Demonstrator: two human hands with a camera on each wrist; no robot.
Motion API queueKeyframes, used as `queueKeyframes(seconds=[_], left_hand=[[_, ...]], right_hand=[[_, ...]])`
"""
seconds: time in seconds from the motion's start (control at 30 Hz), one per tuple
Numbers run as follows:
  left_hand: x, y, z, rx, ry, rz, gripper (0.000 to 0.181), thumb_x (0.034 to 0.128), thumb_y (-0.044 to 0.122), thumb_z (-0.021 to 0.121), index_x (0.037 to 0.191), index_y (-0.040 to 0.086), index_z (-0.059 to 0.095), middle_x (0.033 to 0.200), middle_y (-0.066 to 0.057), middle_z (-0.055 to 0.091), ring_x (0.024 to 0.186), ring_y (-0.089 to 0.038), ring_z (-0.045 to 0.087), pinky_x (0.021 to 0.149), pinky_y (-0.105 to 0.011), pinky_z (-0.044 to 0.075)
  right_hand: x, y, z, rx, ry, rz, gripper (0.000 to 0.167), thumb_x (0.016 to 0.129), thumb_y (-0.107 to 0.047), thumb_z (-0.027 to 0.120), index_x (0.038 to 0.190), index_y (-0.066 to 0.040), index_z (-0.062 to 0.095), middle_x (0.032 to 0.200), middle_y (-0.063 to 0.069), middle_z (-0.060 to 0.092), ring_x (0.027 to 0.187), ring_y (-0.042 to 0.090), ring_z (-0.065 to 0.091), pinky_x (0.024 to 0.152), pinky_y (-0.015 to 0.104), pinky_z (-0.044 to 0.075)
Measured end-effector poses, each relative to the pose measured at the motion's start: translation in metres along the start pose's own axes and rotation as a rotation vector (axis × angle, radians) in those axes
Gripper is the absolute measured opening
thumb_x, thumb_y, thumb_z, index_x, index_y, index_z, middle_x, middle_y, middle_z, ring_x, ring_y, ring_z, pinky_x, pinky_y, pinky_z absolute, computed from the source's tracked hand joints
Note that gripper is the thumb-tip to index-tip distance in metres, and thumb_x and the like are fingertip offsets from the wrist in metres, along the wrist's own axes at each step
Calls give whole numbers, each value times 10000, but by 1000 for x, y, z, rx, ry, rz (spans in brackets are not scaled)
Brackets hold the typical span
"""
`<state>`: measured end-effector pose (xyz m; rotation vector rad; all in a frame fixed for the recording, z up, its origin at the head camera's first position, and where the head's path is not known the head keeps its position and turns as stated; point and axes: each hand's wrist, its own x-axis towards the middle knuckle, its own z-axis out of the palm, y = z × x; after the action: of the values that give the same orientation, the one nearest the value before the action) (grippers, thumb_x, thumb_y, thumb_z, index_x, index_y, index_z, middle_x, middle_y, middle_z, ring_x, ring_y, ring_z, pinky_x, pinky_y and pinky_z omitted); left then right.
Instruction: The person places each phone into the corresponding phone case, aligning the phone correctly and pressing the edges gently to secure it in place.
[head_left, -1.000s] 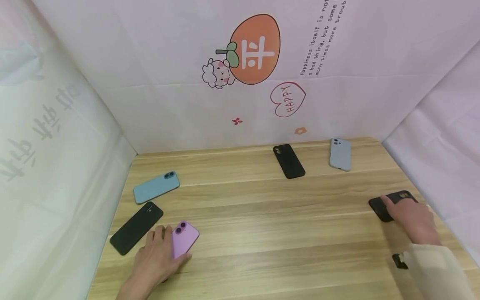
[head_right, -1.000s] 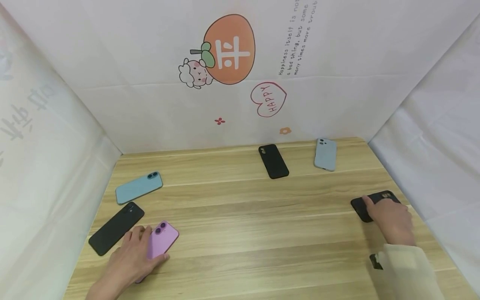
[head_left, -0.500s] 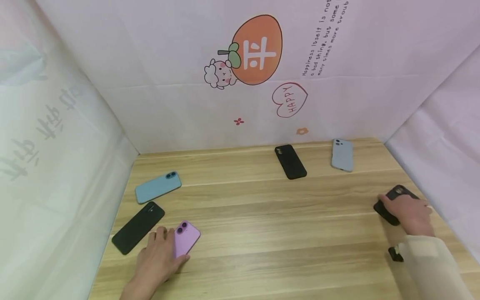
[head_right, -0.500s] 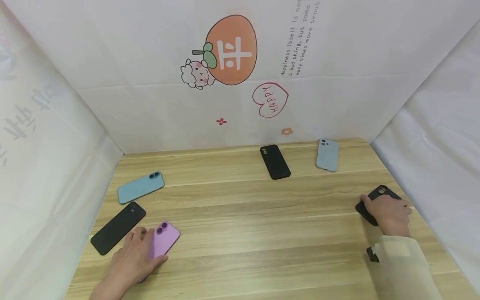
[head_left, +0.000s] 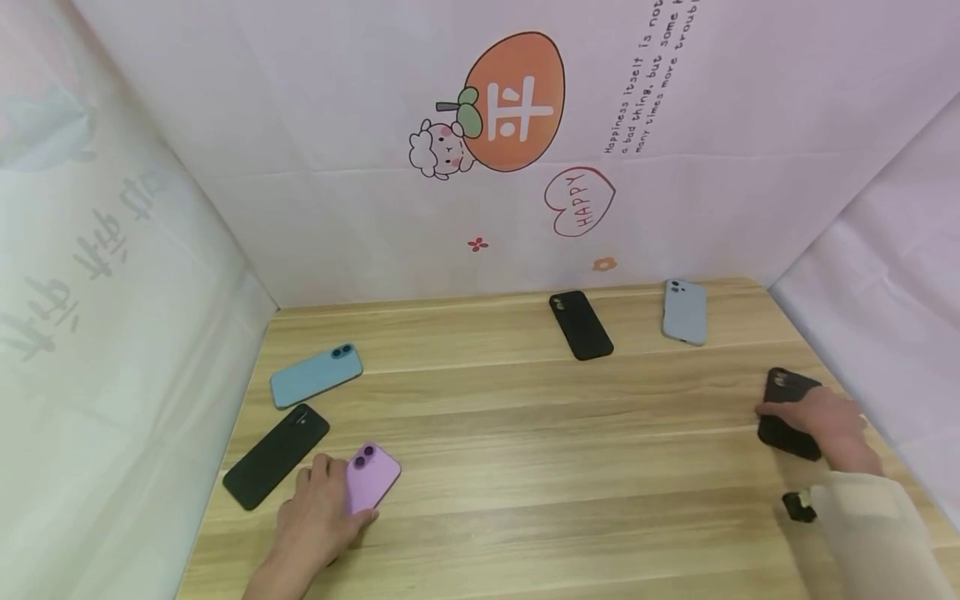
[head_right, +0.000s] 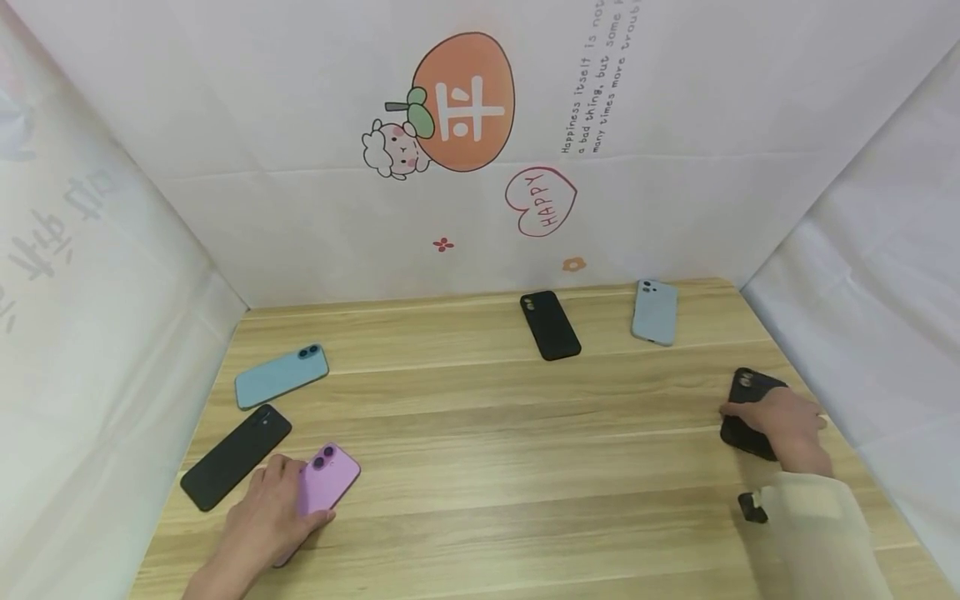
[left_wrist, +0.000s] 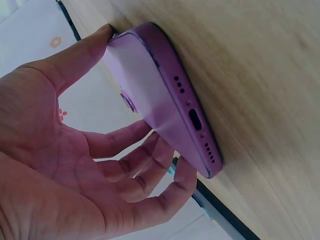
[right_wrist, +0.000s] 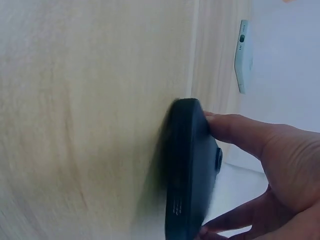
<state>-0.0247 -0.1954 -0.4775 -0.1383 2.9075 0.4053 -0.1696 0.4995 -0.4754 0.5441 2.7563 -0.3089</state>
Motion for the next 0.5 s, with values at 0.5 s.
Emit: queueKeyframes(seconds=[0.5], left_hand=[[2, -5, 0, -99, 63, 11, 953, 680, 332, 1012, 1351, -135, 521, 1166, -253, 640, 1036, -399, 654, 780, -569, 585]], right_hand=[[-6, -1, -5, -5, 160, -127, 711, 827, -405, 838, 846, 239, 537, 802, 385, 573, 728, 454, 611, 648, 544, 547]])
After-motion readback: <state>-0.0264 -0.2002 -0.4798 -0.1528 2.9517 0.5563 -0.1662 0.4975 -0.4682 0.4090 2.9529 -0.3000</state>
